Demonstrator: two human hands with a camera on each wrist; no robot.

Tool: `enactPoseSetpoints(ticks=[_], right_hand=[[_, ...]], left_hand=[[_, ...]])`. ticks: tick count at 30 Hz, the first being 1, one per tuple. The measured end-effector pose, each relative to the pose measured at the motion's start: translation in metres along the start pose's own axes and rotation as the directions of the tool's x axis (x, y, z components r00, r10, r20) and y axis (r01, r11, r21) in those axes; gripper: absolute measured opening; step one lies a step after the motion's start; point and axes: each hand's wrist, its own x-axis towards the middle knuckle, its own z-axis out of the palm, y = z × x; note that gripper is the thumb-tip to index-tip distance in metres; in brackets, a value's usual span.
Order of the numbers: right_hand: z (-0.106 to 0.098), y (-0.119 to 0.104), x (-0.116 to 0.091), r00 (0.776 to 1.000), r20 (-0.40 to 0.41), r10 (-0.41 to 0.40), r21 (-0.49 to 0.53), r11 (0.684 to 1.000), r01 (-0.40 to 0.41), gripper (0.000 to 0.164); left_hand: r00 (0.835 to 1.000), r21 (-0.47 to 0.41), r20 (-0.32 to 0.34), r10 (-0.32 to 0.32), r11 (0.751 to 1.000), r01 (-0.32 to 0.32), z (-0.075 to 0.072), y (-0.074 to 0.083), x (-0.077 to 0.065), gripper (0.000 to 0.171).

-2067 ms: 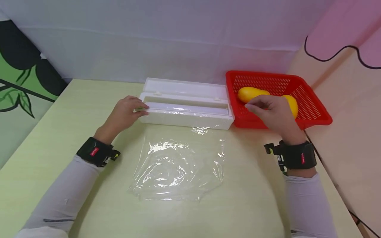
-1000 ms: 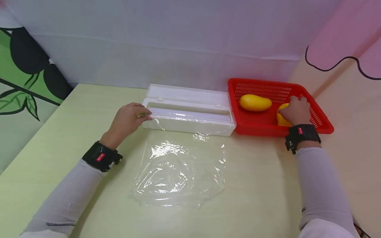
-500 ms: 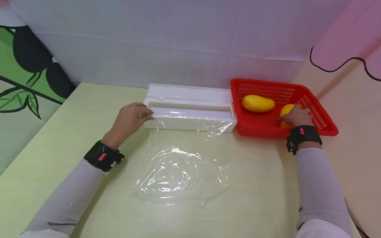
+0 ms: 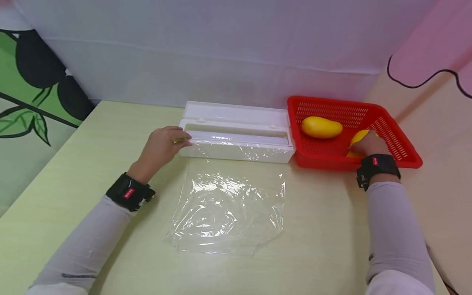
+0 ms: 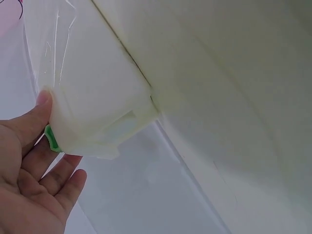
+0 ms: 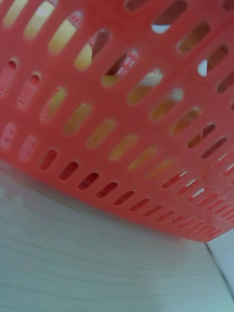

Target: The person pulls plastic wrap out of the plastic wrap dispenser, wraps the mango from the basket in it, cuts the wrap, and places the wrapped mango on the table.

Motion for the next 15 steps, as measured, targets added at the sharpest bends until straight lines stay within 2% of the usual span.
enactPoseSetpoints(ticks=[4, 7, 15], right_hand=[[0.0013, 0.0002, 0.0014, 0.995, -0.064, -0.078, -0.098, 0.993, 0.071, 0.089], [0.0018, 0.0005, 0.0028, 0.990, -0.087, -0.111, -0.139, 0.985, 0.098, 0.090], [-0.0016, -0.0079, 0.0035, 0.983, -0.114, -0.140, -0.083, 0.988, 0.131, 0.101]], left_hand=[[1.000, -0.013, 0.021, -0.019, 1.000, 0.019, 0.0007, 0.0019, -0.0007, 0.022], [0.999, -0.011, 0.027, -0.018, 1.000, 0.018, 0.0010, 0.0025, -0.0012, 0.023], [0.999, -0.013, 0.033, 0.002, 1.000, -0.002, -0.0023, -0.0030, -0.0018, 0.027]])
